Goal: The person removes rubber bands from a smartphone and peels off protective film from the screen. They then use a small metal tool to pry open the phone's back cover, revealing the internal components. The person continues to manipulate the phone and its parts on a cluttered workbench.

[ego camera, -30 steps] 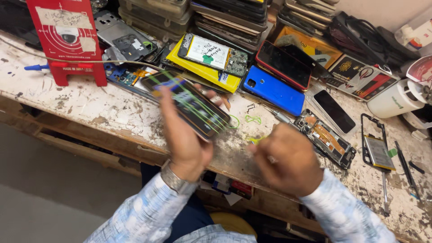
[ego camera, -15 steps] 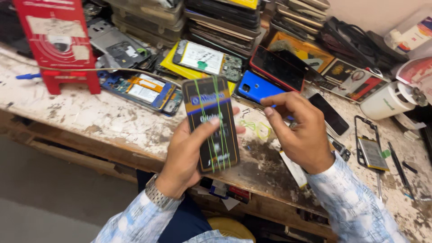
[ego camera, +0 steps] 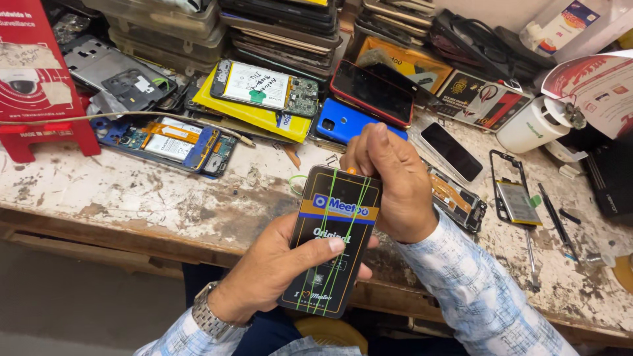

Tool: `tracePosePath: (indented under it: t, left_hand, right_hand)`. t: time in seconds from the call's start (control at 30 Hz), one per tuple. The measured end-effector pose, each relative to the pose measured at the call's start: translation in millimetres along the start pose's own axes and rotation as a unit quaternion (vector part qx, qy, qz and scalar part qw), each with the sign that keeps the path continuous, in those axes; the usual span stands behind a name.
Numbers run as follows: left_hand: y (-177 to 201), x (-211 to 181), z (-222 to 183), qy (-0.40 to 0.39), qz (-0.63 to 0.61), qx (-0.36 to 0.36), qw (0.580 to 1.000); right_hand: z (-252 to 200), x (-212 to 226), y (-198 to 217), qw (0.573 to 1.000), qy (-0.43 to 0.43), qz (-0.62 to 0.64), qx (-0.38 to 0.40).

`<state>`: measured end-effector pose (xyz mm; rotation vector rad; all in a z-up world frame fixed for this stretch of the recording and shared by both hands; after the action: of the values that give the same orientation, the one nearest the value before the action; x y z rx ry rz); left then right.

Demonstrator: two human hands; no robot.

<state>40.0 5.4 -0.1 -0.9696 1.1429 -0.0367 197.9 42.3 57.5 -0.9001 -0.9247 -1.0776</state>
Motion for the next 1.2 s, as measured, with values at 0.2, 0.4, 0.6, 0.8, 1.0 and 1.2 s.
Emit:
tracePosePath:
  t: [0.2, 0.4, 0.6, 0.8, 1.0, 1.2]
  left_hand:
    - [2.9, -0.6, 0.8, -0.006, 0.005, -0.008, 1.0]
    - [9.3, -0.9, -1.2, 0.015, -0.002, -0.027, 1.0]
    - [9.6, -1.8, 0.2, 0.0, -0.024, -0.043, 0.999]
    - [33.7, -14.9, 12.3, -0.168, -0.074, -0.225, 0.957]
    - [37.4, -23.2, 21.0, -0.295, -0.127, -0.253, 0.912]
    - [44.7, -34.7, 25.1, -0.375, -0.129, -0.272, 0.877]
  right_hand:
    - [1.9, -14.2, 5.3, 0.995, 0.009, -0.074, -0.065]
    - [4.1, -27.2, 7.2, 0.997, 0.011, -0.041, -0.063]
    - [3.4, -34.4, 4.0, 0.987, 0.041, -0.049, -0.147]
    - [-5.2, -35.6, -10.5, 0.978, -0.148, -0.139, -0.048]
    - [5.8, -30.3, -0.2, 0.958, -0.213, -0.19, 0.018]
    - [25.4, -44.3, 17.8, 0.966, -0.21, -0.142, 0.055]
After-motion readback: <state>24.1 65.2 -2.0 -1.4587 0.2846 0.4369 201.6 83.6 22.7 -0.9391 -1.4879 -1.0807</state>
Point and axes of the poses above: each hand's wrist, its own z-axis towards the middle knuckle, its own y-axis out of the back of the hand, x = y × z, the point moved 4 cm from there along z, towards the middle knuckle
